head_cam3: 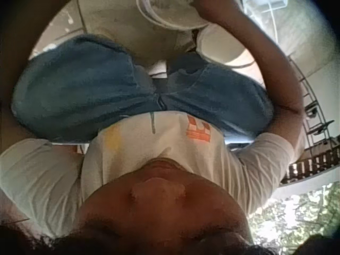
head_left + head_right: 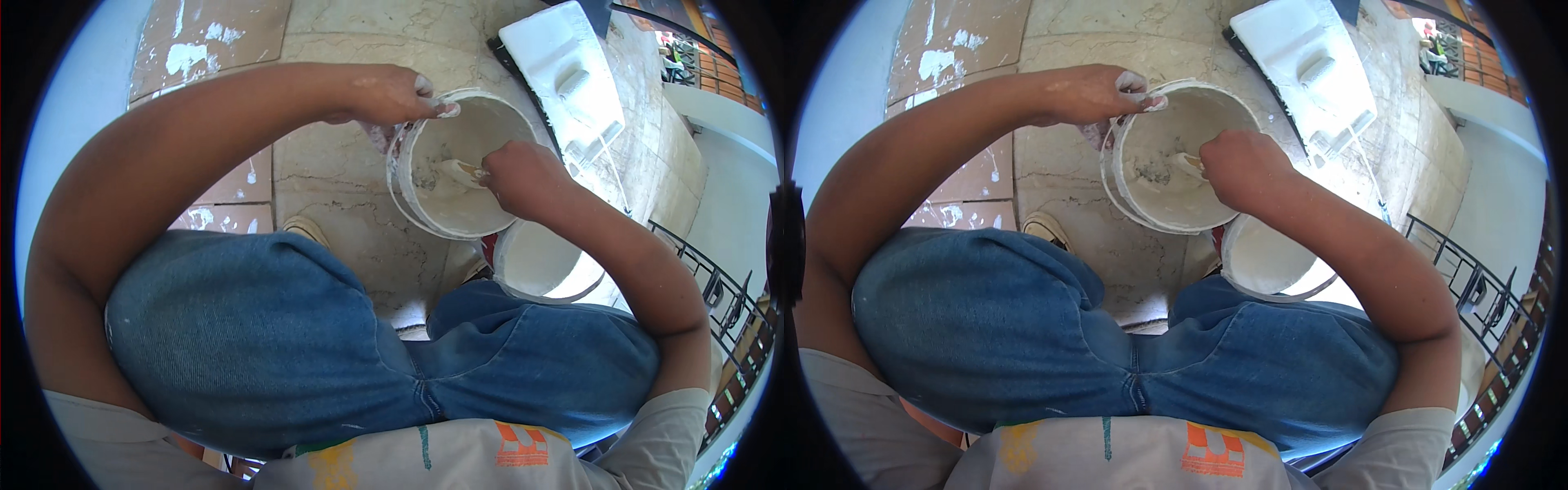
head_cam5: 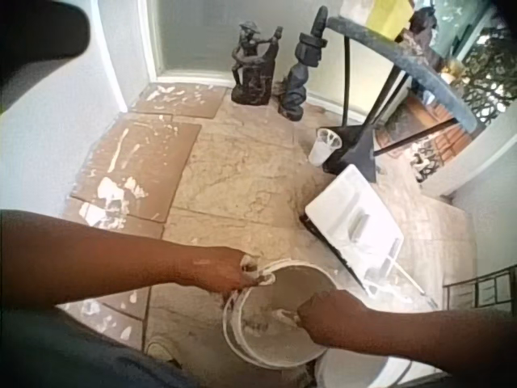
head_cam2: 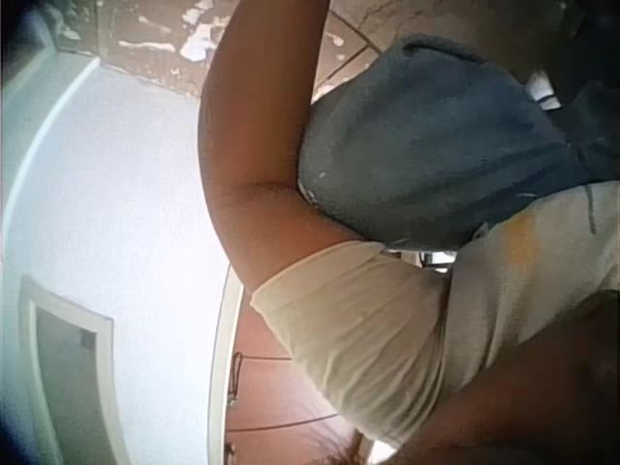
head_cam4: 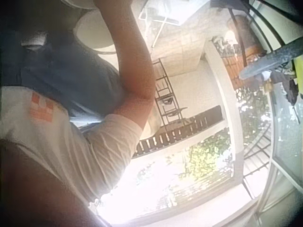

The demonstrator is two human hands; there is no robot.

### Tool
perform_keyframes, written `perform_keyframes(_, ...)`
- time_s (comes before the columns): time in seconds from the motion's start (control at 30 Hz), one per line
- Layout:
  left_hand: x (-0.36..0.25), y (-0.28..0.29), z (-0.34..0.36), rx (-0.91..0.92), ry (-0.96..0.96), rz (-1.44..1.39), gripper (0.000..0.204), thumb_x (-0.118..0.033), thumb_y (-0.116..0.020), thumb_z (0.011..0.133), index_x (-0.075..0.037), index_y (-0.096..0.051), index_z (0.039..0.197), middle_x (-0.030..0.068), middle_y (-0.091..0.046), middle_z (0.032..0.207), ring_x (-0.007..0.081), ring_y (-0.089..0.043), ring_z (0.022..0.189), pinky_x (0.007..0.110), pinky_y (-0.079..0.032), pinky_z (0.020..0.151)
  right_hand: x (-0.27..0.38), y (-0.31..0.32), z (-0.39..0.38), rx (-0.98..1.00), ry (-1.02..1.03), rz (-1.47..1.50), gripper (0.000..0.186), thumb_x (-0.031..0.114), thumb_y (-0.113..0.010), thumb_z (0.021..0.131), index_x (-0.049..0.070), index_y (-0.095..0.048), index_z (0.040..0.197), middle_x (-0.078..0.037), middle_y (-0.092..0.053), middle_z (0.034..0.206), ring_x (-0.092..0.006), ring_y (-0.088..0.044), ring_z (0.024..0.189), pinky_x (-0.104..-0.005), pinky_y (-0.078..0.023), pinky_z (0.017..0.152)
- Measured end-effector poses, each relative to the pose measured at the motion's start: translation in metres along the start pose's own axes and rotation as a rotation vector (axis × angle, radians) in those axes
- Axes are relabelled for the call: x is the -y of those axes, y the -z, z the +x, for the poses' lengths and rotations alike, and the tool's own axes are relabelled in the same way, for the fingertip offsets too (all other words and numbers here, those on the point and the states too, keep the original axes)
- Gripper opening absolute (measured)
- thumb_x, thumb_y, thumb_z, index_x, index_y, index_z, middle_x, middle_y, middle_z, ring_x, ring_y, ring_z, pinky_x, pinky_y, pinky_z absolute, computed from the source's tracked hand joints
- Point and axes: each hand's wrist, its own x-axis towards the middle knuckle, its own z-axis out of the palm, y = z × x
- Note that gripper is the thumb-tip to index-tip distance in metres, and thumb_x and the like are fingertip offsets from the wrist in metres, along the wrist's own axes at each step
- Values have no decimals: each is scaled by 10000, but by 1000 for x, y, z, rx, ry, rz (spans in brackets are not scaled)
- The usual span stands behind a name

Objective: The person pours white paint from a bucket into a paint tray, then stands to retrieve a smaller bucket. They sit back down and stir the contents of the smaller bucket with a stick, adding water from a plastic cup to thin the mixture.

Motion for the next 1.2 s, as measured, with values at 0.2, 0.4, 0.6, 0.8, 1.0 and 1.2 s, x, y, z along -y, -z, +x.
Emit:
perform_keyframes(0.2, 6, 15, 4, 74, 78, -59, 537, -492, -651, 971, -82, -594, 1313, 116, -656, 1140, 221, -698, 881, 410, -609, 742, -2, -15, 3, -133, 65, 15, 198, 105, -589, 858, 48, -778, 852, -186, -740, 888, -354, -738, 882, -466, -596, 763)
perform_keyframes(0.4, -2, 20, 11, 80, 153, 33, 451, -487, -672, 965, -47, -642, 1062, 60, -645, 970, 160, -632, 876, 354, -570, 735, 5, -22, 5, -19, 143, 20, 150, 89, -657, 820, 47, -787, 881, -153, -761, 927, -339, -750, 909, -462, -605, 754)
perform_keyframes(0.6, -5, 56, 32, -294, -163, 356, 692, -592, -756, 858, 2, -532, 1134, 157, -613, 1011, 269, -622, 956, 389, -512, 872, 5, -6, -31, -48, 176, 122, 121, 85, -678, 799, 43, -782, 844, -176, -756, 913, -333, -753, 888, -447, -608, 730)
perform_keyframes(0.8, -107, 119, 116, -767, -336, 714, 825, -530, -826, 808, 35, -463, 1288, 250, -558, 1272, 355, -565, 1191, 440, -476, 1018, -4, 4, -55, -210, 233, 218, 85, 86, -672, 805, 13, -714, 810, -178, -722, 749, -342, -753, 745, -443, -589, 608)
perform_keyframes(1.0, -157, 159, 246, -1093, -301, 799, 1190, -567, -841, 760, 52, -200, 1547, 299, -385, 1516, 428, -395, 1430, 480, -413, 1145, -28, 11, -72, -121, 278, 438, 142, 100, -650, 851, -23, -668, 918, -214, -715, 788, -374, -745, 780, -469, -593, 676)
perform_keyframes(1.2, -197, 172, 315, -920, -200, 786, 1257, -509, -865, 752, -38, -72, 1606, 300, -253, 1617, 456, -319, 1487, 490, -374, 1183, -47, 5, -87, -30, 258, 655, 147, 101, -614, 894, -30, -618, 959, -230, -712, 826, -395, -738, 808, -494, -586, 702)
